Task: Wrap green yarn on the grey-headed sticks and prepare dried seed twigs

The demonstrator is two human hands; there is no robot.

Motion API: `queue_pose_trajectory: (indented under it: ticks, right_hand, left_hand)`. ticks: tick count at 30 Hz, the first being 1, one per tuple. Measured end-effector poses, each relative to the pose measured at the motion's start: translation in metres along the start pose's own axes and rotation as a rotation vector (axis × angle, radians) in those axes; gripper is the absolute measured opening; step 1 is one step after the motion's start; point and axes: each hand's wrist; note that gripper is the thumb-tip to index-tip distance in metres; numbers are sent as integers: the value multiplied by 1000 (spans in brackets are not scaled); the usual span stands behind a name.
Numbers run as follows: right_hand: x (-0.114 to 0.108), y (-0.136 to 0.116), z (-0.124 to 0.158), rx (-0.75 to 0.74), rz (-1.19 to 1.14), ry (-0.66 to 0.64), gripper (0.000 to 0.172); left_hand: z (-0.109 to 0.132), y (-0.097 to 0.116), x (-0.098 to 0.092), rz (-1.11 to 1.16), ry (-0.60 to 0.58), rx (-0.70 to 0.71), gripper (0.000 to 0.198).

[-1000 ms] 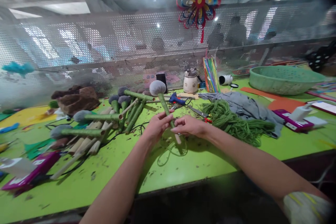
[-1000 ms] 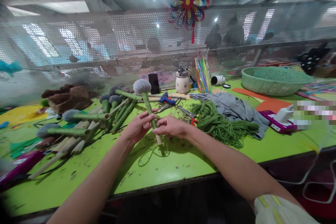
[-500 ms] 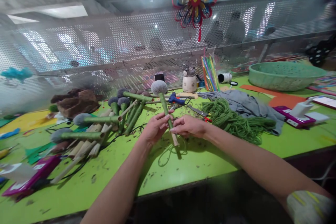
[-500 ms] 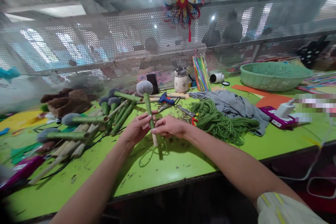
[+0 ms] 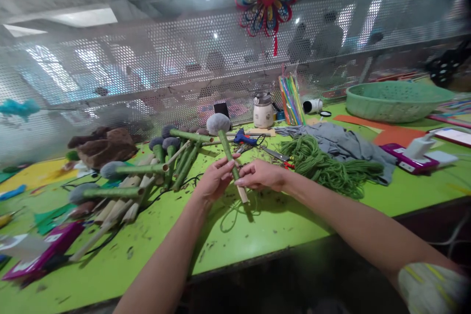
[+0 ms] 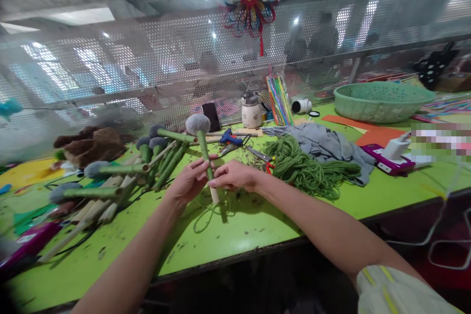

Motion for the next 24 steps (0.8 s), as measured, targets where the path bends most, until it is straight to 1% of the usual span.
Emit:
queue_pose_trajectory:
  ticks: [2,4,9,11,13,17,19,22,24]
  right_hand:
    - [2,-3,1,2,-9,18,30]
    - [3,-4,1,1,28,55,32]
    - [7,3,-4,-23,232,192,35]
    - [7,6,-6,-17,276,219,34]
    - [6,7,-6,-3,254,188,34]
    - [5,3,-1,-19,100,-6,34]
    - [4,0,1,-29,49,-64,32]
    - [5,1,0,-30,32,-58,30]
    - [5,5,-3,-35,96,23,30]
  left_hand:
    - [2,2,2,11,-5,16,39]
    - [2,1,4,2,1,19,40]
    - [-4,-5,3,-74,71,-19,35]
    - [-5,-6,1,-96,86,-40,33]
    - [-5,-5,0,-102,77,-55,34]
    - [3,4,1,-80,11,-63,39]
    - [6,7,2,-68,-18,-63,41]
    - [7,6,4,-60,-11,-44,44]
    - [3,2,4,-67,25,-23,44]
Point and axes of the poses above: each hand's wrist, its own z-axis away from the middle knuckle, its own x-axis out of the palm, y = z × x, and after that the axes turned 4 degrees about y, right-handed
